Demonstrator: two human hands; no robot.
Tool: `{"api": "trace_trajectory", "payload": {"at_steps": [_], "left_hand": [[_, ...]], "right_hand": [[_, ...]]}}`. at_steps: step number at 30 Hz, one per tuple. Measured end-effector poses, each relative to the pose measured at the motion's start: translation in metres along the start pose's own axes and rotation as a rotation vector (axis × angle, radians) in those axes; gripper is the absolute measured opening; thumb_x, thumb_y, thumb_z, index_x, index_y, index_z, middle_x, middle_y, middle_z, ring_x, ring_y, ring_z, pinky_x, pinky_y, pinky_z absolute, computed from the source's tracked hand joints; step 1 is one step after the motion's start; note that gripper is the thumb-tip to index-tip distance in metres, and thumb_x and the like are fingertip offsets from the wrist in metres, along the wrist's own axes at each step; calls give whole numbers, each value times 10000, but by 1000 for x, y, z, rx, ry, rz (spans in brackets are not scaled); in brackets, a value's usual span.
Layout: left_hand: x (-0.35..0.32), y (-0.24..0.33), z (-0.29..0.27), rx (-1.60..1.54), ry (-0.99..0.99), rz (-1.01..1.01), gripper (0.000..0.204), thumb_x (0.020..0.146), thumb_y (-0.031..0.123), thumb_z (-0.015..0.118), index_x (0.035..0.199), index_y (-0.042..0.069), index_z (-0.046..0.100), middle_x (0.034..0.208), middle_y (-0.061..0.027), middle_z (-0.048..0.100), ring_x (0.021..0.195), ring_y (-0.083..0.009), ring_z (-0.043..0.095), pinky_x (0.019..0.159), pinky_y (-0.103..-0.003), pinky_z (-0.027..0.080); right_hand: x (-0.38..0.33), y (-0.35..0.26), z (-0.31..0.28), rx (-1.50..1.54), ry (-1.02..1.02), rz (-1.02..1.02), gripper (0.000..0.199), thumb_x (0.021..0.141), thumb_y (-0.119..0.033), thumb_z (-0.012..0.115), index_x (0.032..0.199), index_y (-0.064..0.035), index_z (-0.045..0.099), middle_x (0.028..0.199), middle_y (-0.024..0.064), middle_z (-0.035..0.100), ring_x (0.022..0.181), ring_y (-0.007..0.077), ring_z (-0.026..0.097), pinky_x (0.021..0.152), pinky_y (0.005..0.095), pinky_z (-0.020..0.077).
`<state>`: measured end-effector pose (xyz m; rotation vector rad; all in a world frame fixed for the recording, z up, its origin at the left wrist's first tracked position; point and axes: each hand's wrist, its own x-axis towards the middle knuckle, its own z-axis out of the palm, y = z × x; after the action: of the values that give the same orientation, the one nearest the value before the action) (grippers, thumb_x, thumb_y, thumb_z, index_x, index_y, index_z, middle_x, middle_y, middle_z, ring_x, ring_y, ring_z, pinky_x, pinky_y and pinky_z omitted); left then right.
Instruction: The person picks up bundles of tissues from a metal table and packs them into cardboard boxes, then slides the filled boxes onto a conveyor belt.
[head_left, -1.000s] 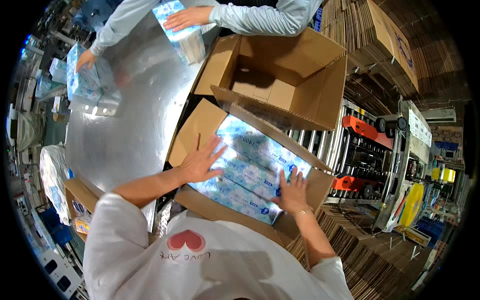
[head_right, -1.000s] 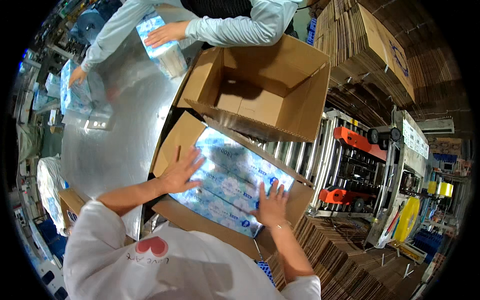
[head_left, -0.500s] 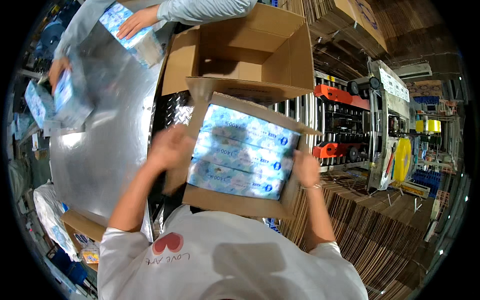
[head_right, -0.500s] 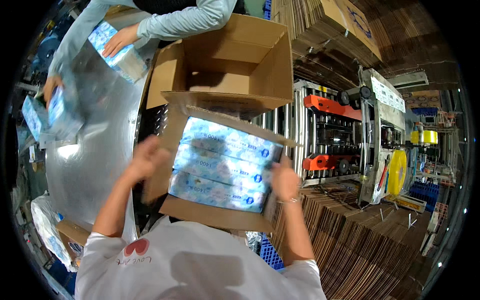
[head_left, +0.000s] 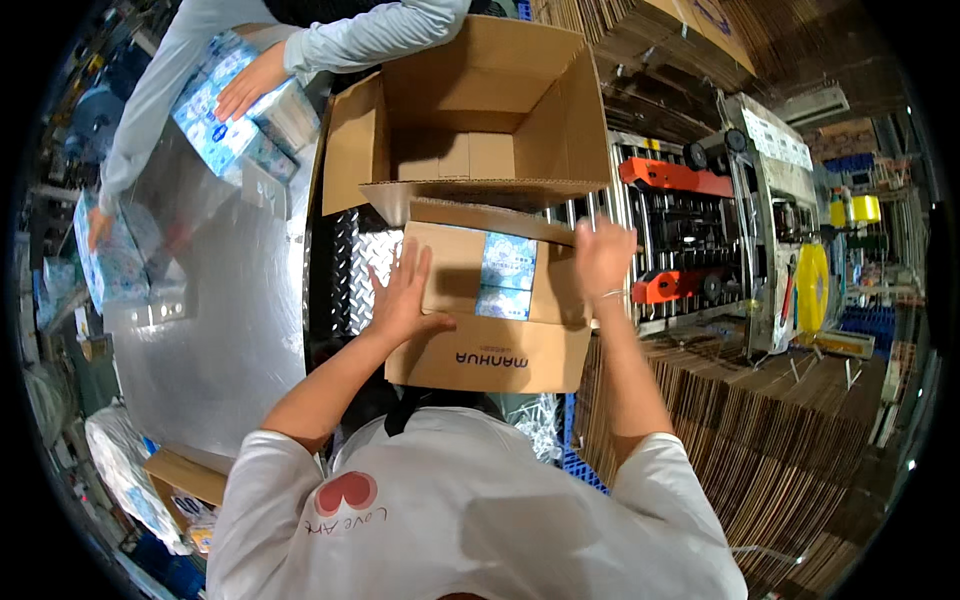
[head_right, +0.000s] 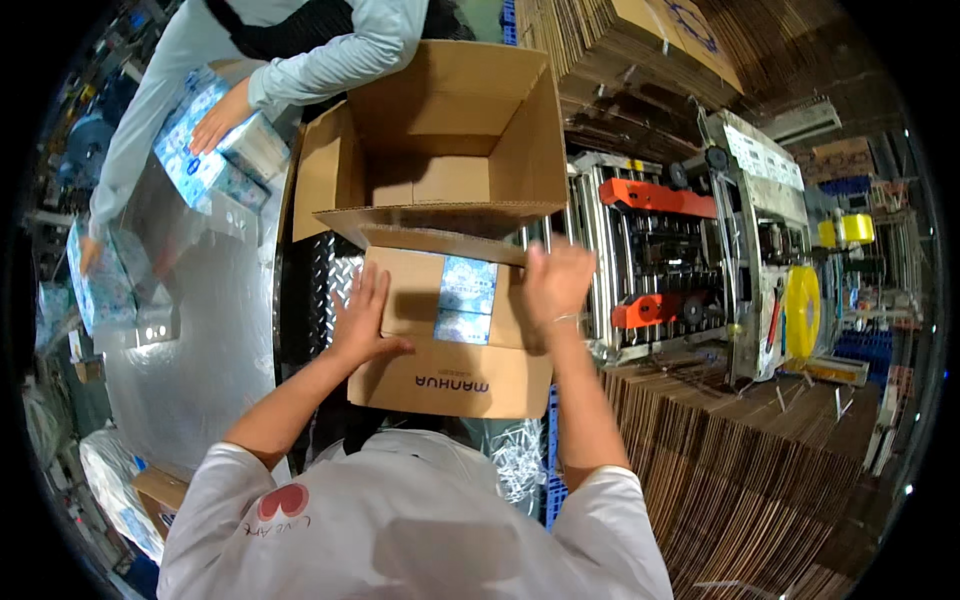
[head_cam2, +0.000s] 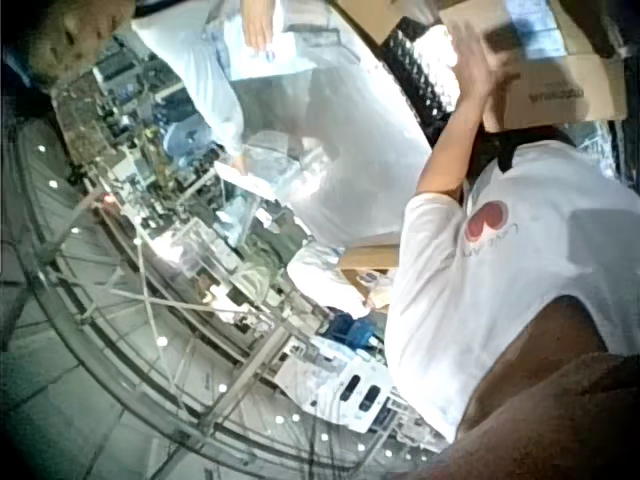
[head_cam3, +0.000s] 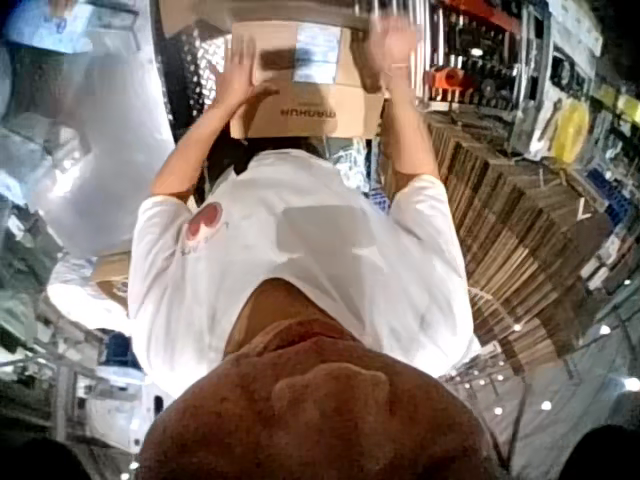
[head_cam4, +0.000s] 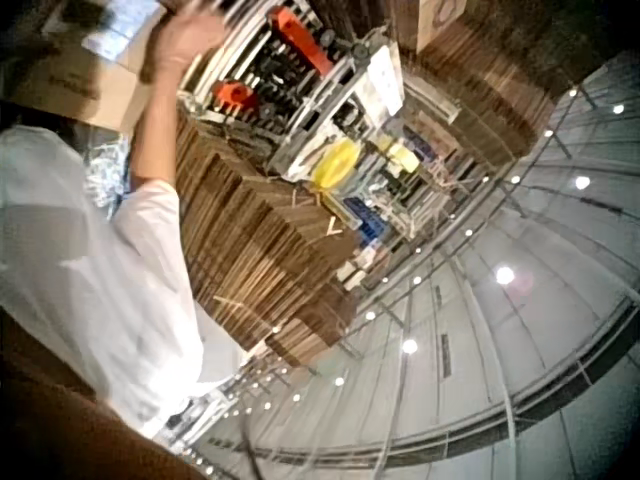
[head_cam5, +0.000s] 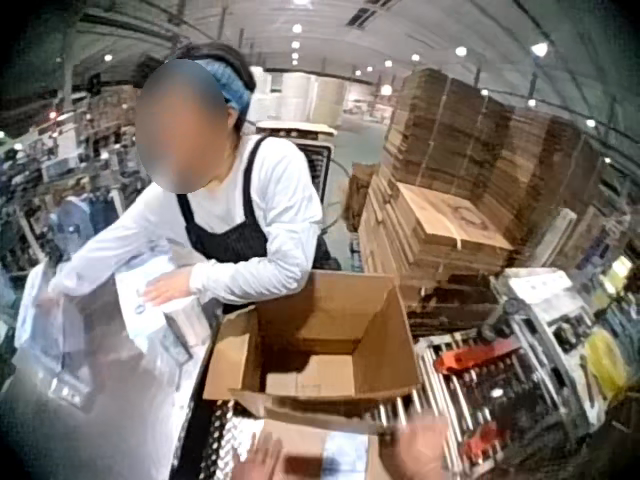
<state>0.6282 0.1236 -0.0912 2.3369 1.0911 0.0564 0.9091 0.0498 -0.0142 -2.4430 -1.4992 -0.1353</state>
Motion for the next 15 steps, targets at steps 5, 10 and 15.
{"api": "trace_trajectory", "payload": {"at_steps": [5, 10, 15], "left_hand": [[-18, -18, 31, -627, 193, -44, 910, 716, 346, 695, 1352, -57, 184, 1397, -251, 203, 1293, -361, 219, 1050, -395, 203], [-30, -3, 59, -748, 354, -152, 638, 868, 199, 522, 1354, -59, 198, 1368, -222, 288, 1236, -286, 333, 1023, -341, 251], [-33, 81, 103, -1071, 503, -422, 601, 893, 123, 427, 1358, -58, 93, 1331, -216, 274, 1188, -276, 336, 1006, -354, 253]], "right_hand": [[-166, 23, 55, 77, -333, -98, 676, 842, -386, 445, 1332, 45, 272, 1425, 241, 136, 1330, 384, 100, 1053, 536, 48], [-100, 57, 74, 280, -127, 558, 423, 898, -272, 410, 1213, 8, 441, 1114, 269, 511, 1028, 413, 488, 884, 427, 391], [-4, 93, 77, 327, -60, 216, 553, 844, -363, 495, 1193, 63, 440, 1196, 257, 470, 1169, 387, 381, 998, 418, 288]]}}
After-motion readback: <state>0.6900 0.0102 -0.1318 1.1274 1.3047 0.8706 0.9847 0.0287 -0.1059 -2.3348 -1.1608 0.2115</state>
